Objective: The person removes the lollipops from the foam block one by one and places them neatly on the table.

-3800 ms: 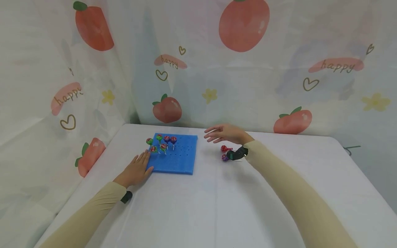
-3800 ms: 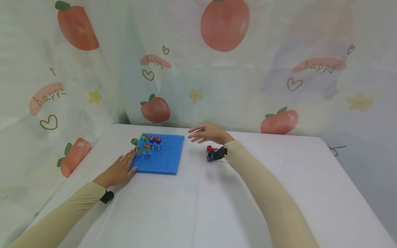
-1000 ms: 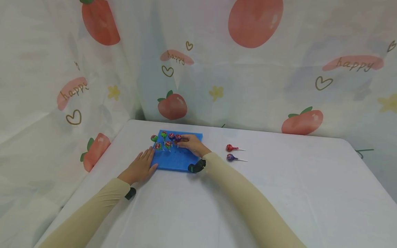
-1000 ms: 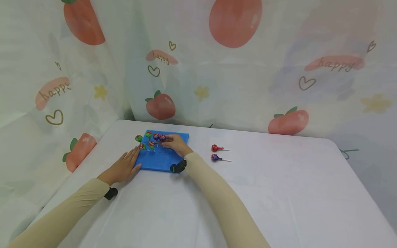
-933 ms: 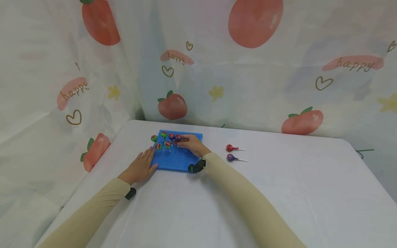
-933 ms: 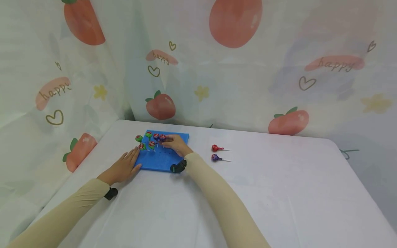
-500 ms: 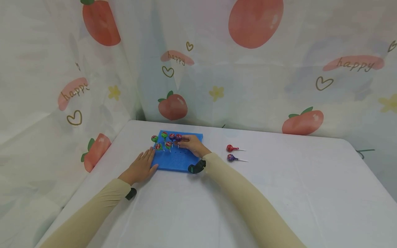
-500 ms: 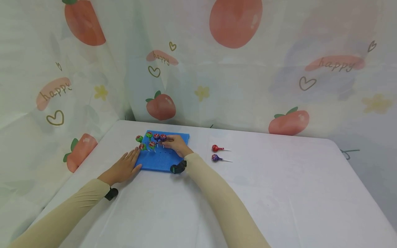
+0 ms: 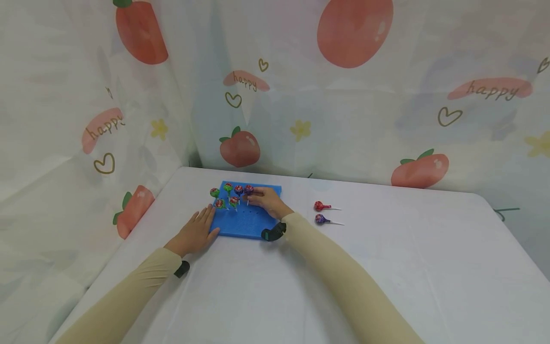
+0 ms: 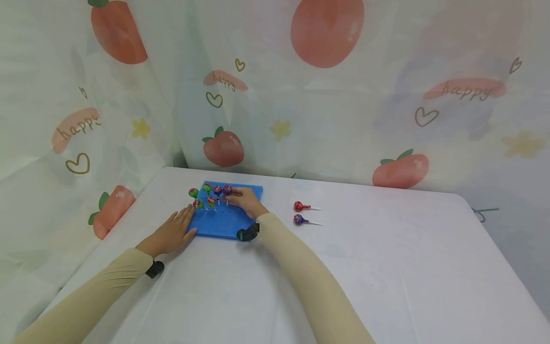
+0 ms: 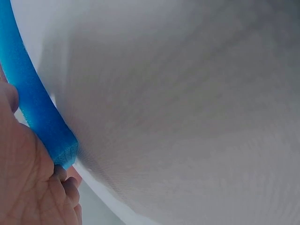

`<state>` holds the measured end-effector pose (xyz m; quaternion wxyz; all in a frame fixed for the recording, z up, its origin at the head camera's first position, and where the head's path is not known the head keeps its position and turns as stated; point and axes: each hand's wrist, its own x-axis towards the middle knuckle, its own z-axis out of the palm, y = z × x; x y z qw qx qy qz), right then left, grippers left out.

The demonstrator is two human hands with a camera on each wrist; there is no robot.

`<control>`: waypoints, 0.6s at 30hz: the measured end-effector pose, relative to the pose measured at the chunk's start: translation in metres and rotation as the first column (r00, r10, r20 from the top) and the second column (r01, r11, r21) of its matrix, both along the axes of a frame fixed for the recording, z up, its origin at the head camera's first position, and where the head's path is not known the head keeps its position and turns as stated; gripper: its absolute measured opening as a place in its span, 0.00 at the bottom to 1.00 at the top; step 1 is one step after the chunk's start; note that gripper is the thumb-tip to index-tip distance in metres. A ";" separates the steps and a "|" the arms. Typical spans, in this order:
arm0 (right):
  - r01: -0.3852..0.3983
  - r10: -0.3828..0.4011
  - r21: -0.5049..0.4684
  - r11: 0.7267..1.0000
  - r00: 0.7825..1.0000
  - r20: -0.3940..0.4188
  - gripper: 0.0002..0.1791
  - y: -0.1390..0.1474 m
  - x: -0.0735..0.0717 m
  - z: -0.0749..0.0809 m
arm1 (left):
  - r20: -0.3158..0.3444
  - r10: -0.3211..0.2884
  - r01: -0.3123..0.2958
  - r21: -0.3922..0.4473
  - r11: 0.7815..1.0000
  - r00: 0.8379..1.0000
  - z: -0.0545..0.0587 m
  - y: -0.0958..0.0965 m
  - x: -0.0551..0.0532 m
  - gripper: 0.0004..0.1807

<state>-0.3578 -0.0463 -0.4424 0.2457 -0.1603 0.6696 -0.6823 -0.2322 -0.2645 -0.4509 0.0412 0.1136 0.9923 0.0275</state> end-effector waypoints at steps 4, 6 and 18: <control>0.003 -0.003 -0.008 1.000 1.000 -0.023 0.19 0.001 -0.001 0.001 | 0.003 -0.003 0.003 -0.003 1.000 1.000 0.000 0.000 0.000 0.37; 0.003 -0.004 -0.014 1.000 0.999 -0.039 0.18 0.002 -0.002 0.002 | 0.003 -0.005 0.005 -0.003 1.000 1.000 0.000 0.000 0.000 0.37; -0.010 0.009 -0.020 1.000 0.998 -0.063 0.18 0.014 -0.005 0.011 | 0.002 -0.007 0.007 -0.003 1.000 1.000 0.000 -0.001 0.001 0.37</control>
